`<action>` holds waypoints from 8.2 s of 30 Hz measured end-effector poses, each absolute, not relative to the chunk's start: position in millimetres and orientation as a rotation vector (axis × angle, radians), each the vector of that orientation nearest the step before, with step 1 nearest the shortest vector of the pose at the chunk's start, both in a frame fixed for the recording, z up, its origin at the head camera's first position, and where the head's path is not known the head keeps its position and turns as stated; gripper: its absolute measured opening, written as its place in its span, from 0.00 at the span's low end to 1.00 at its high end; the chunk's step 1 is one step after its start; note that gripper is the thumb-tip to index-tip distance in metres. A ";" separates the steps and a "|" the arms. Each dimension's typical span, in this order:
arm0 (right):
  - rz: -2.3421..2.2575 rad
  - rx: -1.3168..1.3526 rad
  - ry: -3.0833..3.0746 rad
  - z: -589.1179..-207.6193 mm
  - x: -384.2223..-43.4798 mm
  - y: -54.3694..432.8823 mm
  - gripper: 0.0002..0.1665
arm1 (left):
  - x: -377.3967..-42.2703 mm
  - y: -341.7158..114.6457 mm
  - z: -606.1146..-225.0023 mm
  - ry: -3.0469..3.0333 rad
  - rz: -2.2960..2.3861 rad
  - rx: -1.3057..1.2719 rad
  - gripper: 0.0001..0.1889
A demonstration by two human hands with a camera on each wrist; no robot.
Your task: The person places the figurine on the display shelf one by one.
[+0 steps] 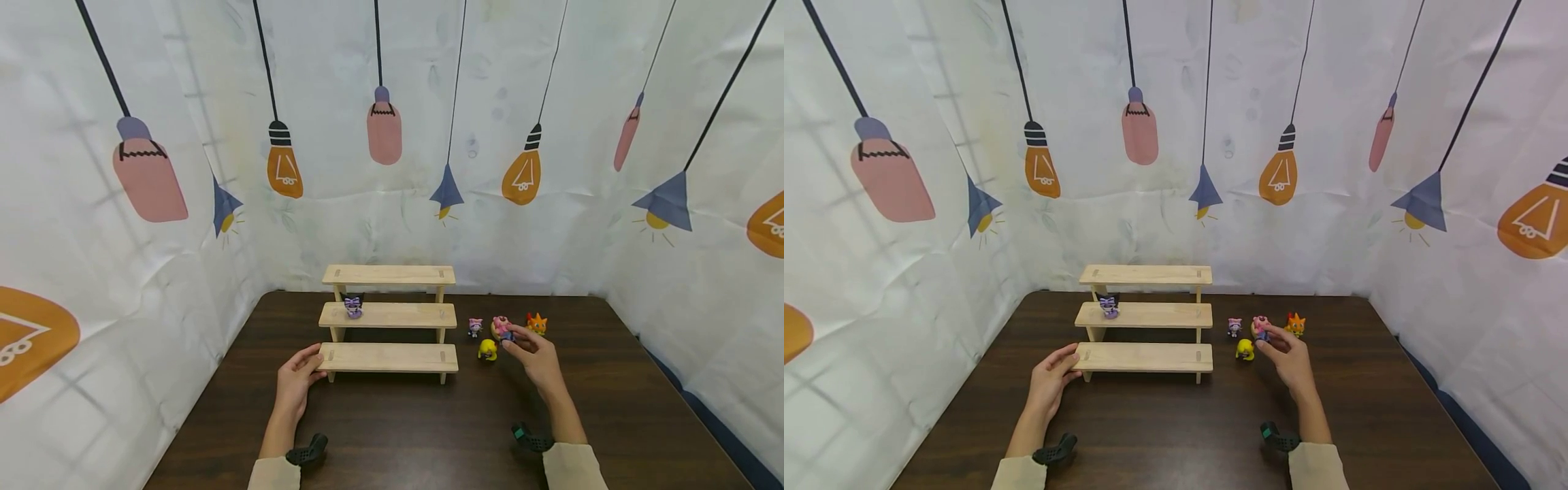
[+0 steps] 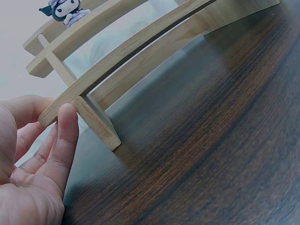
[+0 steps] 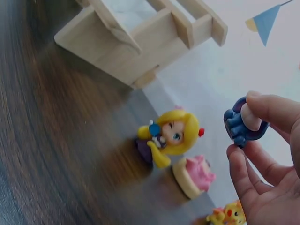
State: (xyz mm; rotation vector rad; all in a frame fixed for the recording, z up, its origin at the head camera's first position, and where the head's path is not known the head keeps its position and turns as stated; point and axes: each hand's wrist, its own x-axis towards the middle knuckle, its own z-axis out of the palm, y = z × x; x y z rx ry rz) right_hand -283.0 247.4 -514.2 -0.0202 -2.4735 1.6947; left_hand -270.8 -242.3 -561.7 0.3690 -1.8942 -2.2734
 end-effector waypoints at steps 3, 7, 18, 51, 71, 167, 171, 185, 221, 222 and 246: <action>1.707 0.006 -2.462 -511.8 -281.5 243.5 0.33 | -271.2 -242.6 -562.7 -1.898 -2.274 0.368 0.23; 1.742 0.052 -2.417 -506.9 -280.4 235.2 0.32 | -271.5 -243.4 -563.3 -1.896 -2.280 0.369 0.23; 1.808 0.253 -2.311 -483.2 -275.8 194.6 0.26 | -270.6 -244.3 -559.9 -1.906 -2.274 0.376 0.23; 1.736 0.556 -2.414 -455.9 -318.3 92.5 0.21 | -268.5 -243.1 -558.1 -1.909 -2.276 0.373 0.24; 1.721 0.522 -2.474 -458.5 -341.8 56.9 0.21 | -269.9 -242.7 -560.8 -1.894 -2.269 0.371 0.23; 1.762 0.485 -2.333 -476.8 -333.6 65.8 0.19 | -268.7 -241.9 -560.9 -1.877 -2.287 0.365 0.22; 1.779 0.515 -2.344 -478.8 -325.9 85.3 0.21 | -268.5 -242.2 -561.1 -1.880 -2.281 0.360 0.22; 1.736 0.440 -2.372 -482.4 -295.7 167.2 0.19 | -266.7 -243.7 -560.6 -1.881 -2.276 0.356 0.23; 1.790 -0.039 -2.605 -540.4 -291.9 246.1 0.33 | -268.2 -242.2 -561.1 -1.873 -2.277 0.335 0.23; 1.786 -0.035 -2.610 -540.9 -292.2 245.9 0.33 | -268.2 -242.1 -561.1 -1.875 -2.273 0.331 0.23; 1.721 -0.006 -2.689 -547.0 -305.6 234.2 0.35 | -270.7 -242.3 -561.5 -1.875 -2.292 0.378 0.22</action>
